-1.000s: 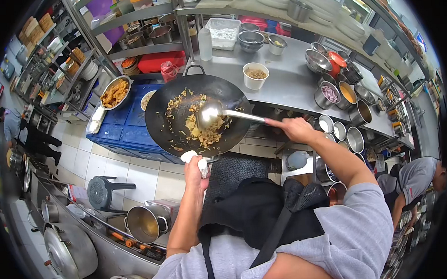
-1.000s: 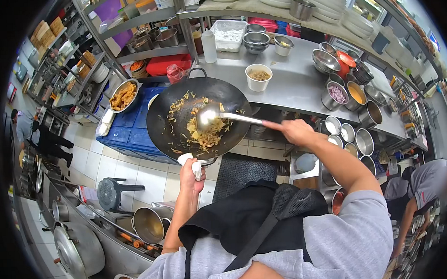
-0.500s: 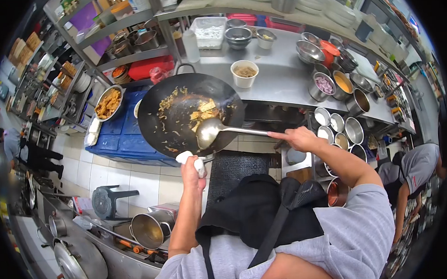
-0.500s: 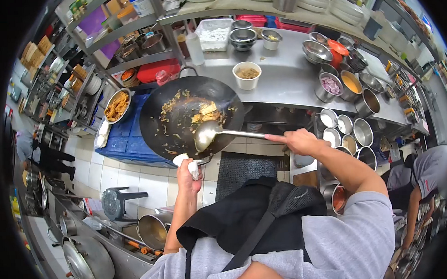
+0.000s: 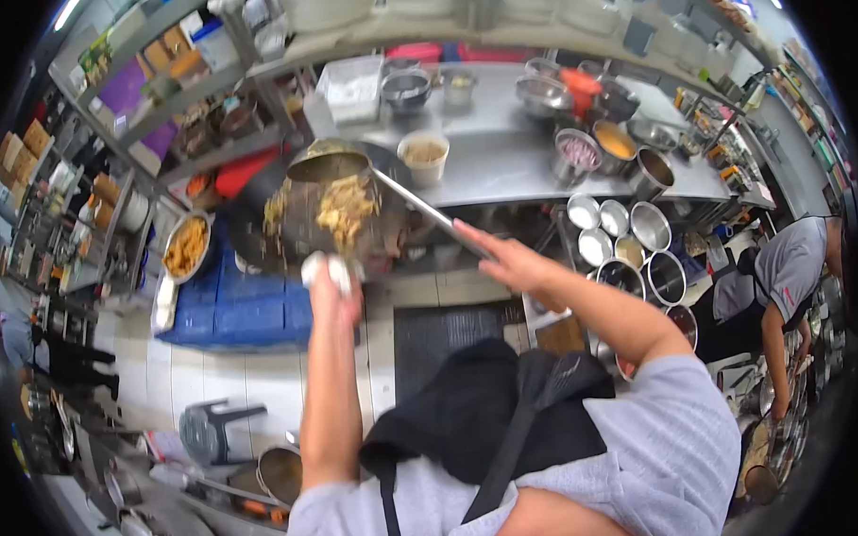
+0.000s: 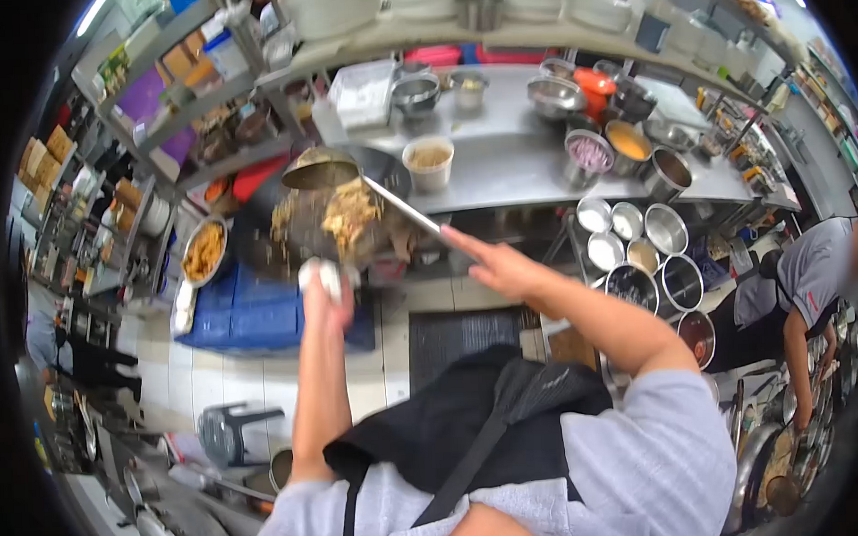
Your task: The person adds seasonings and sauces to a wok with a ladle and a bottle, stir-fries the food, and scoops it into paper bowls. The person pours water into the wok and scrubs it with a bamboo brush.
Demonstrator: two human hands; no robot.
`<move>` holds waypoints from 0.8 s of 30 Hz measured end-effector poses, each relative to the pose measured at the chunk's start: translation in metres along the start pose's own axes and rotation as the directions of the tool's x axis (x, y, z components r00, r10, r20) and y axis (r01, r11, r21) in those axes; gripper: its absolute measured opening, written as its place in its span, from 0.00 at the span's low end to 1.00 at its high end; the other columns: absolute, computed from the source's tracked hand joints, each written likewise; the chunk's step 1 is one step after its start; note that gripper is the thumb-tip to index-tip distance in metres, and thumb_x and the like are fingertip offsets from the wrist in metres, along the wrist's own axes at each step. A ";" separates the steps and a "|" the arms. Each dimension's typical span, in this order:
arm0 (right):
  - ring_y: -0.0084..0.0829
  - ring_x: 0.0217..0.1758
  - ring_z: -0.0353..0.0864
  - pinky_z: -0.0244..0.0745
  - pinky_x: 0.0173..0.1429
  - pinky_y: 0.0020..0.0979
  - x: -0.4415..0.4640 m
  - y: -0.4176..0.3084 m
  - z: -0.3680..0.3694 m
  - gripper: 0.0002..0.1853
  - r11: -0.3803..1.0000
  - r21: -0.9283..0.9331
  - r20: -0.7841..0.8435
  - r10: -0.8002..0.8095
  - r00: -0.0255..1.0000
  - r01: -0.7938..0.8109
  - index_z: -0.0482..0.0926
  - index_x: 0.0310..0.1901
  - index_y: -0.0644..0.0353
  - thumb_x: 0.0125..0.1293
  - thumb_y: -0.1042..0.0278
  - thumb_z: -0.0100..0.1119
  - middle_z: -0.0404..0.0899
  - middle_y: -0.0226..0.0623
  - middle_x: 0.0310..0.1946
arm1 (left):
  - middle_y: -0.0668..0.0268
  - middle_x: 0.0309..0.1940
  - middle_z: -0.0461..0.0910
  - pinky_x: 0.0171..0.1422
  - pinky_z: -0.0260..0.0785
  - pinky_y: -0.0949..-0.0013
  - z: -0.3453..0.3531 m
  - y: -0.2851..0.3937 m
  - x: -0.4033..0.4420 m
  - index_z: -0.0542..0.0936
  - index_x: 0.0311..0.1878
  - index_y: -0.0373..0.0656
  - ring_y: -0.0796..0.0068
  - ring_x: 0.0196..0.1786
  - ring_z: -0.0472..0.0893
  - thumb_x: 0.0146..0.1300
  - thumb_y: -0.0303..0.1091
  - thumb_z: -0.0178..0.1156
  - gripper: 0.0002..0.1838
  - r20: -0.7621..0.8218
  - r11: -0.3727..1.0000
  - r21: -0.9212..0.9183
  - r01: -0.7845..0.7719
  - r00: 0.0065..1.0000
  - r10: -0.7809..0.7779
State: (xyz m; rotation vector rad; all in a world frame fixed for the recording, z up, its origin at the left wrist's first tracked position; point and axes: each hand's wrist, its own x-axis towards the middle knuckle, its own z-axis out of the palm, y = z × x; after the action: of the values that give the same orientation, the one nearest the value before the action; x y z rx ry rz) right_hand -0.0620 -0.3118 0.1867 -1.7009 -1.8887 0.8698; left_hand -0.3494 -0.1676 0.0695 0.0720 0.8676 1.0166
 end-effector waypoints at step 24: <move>0.14 0.16 0.59 0.59 0.19 0.21 0.016 -0.036 0.070 0.38 -0.025 0.846 0.518 0.268 0.812 -0.532 0.45 0.78 0.29 0.74 0.73 0.47 0.61 0.24 0.23 | 0.69 0.23 0.72 0.20 0.63 0.70 -0.024 -0.035 -0.076 0.69 0.38 0.46 0.75 0.19 0.71 0.62 0.31 0.57 0.06 0.202 0.938 0.313 -0.146 0.976 0.084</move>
State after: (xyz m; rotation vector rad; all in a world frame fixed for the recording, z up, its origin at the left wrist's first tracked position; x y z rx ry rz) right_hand -0.1380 -0.3078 0.1619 -1.1260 -0.2799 2.0088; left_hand -0.3577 -0.2529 0.0835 0.4984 0.8599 0.9491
